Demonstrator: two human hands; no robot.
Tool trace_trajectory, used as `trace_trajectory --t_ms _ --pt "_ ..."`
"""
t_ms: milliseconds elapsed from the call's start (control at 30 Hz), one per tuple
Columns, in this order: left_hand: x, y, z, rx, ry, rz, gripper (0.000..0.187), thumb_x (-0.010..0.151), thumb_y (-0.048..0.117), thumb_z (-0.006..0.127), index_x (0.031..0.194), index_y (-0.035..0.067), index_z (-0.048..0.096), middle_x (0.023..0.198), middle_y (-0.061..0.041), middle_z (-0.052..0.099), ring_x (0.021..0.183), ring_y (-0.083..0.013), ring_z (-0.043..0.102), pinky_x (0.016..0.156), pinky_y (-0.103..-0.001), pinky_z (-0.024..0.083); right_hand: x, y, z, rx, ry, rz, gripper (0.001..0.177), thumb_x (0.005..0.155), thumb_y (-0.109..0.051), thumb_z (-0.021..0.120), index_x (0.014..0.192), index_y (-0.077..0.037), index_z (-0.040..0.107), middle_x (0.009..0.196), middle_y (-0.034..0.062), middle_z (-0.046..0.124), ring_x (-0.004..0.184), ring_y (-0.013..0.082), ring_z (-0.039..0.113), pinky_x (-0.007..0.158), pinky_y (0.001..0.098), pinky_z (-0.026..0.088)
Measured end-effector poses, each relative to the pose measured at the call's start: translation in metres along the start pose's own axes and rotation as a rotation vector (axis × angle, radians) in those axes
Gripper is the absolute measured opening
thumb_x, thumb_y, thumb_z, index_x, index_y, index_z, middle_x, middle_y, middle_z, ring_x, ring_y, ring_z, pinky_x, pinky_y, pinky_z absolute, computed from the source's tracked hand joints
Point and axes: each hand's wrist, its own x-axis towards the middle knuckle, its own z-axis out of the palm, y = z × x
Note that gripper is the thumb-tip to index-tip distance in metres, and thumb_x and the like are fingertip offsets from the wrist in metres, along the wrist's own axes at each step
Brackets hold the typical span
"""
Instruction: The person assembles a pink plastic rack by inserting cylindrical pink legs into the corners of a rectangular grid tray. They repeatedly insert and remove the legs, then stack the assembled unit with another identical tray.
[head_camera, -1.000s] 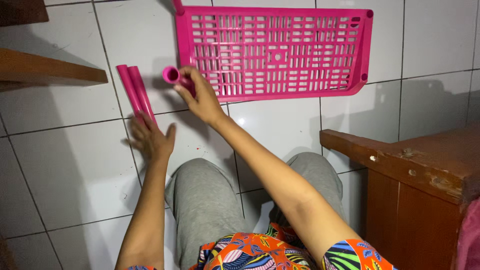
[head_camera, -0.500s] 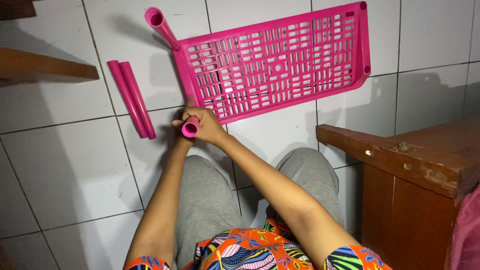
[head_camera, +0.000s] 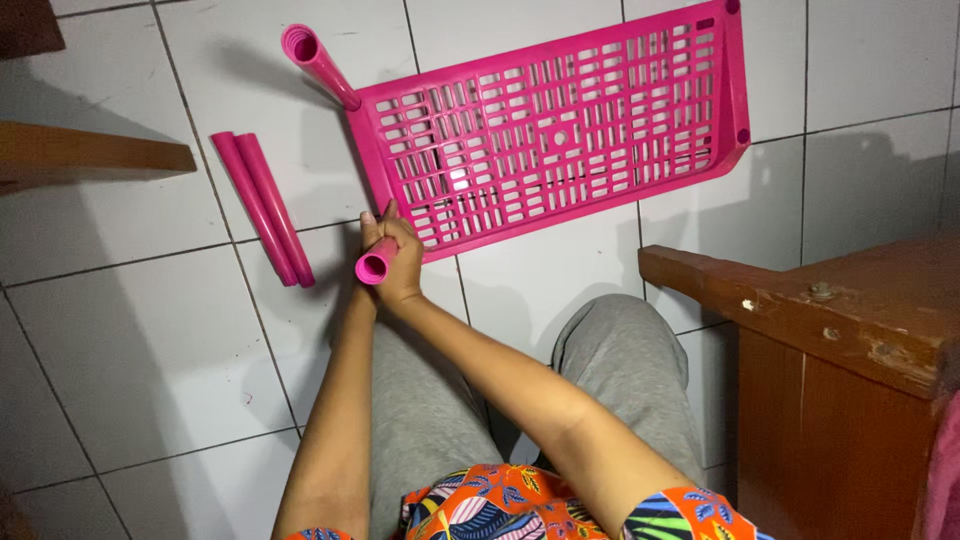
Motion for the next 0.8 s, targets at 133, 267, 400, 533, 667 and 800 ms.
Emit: trace_trajectory --t_ms 133,267,400,533,667,800 --pt "0.011 -0.008 0.003 0.158 -0.006 0.124 0.076 0.105 0.065 0.025 0.159 0.015 0.042 0.150 -0.009 0.057 0.132 -0.0208 0.053 0.115 -0.032 0.036 0.040 0.006 -0.038 0.193 -0.602 -0.182 0.034 0.094 -0.017 0.076 0.073 -0.001 0.055 0.072 0.0072 0.059 0.068 0.0178 0.057 0.067 0.0352 0.048" --pt "-0.009 0.013 0.012 0.473 0.082 0.179 0.073 0.101 0.060 0.037 0.159 0.016 0.043 0.151 -0.012 0.057 0.130 -0.0259 0.057 0.108 -0.039 0.044 0.036 0.004 -0.040 0.086 -0.580 -0.072 0.037 0.096 -0.018 0.072 0.070 -0.001 0.051 0.066 0.0075 0.054 0.063 0.0158 0.051 0.063 0.0327 0.045" --pt "-0.008 0.020 0.012 0.603 0.128 -0.217 0.073 0.101 0.061 0.017 0.162 0.028 0.039 0.143 -0.012 0.061 0.123 -0.0272 0.055 0.103 -0.041 0.040 0.012 -0.004 -0.017 0.037 -0.146 0.123 0.044 0.099 -0.018 0.072 0.067 -0.001 0.047 0.063 0.0097 0.046 0.062 0.0156 0.043 0.058 0.0324 0.040" --pt "0.012 -0.027 -0.004 0.164 0.000 0.202 0.066 0.108 0.051 0.030 0.160 0.012 0.041 0.150 -0.015 0.054 0.134 -0.0275 0.049 0.117 -0.039 0.034 0.012 -0.018 -0.018 0.088 -0.215 -0.087 0.038 0.099 -0.014 0.072 0.070 -0.002 0.050 0.071 0.0083 0.054 0.070 0.0153 0.052 0.070 0.0310 0.047" --pt "0.005 -0.066 -0.020 0.178 -0.060 0.457 0.060 0.111 0.039 0.045 0.157 0.001 0.042 0.153 -0.018 0.049 0.141 -0.0288 0.045 0.126 -0.038 0.032 0.009 -0.046 -0.036 0.027 -0.384 -0.170 0.026 0.092 -0.012 0.074 0.078 -0.003 0.055 0.075 0.0075 0.061 0.072 0.0156 0.061 0.070 0.0304 0.050" --pt "-0.025 -0.032 -0.021 0.624 0.025 0.462 0.056 0.101 0.023 0.062 0.149 0.003 0.043 0.143 -0.017 0.052 0.134 -0.0303 0.049 0.114 -0.039 0.040 0.011 -0.070 -0.038 0.085 -0.411 -0.046 0.015 0.092 -0.012 0.071 0.100 -0.004 0.060 0.087 0.0086 0.065 0.082 0.0170 0.065 0.074 0.0311 0.052"
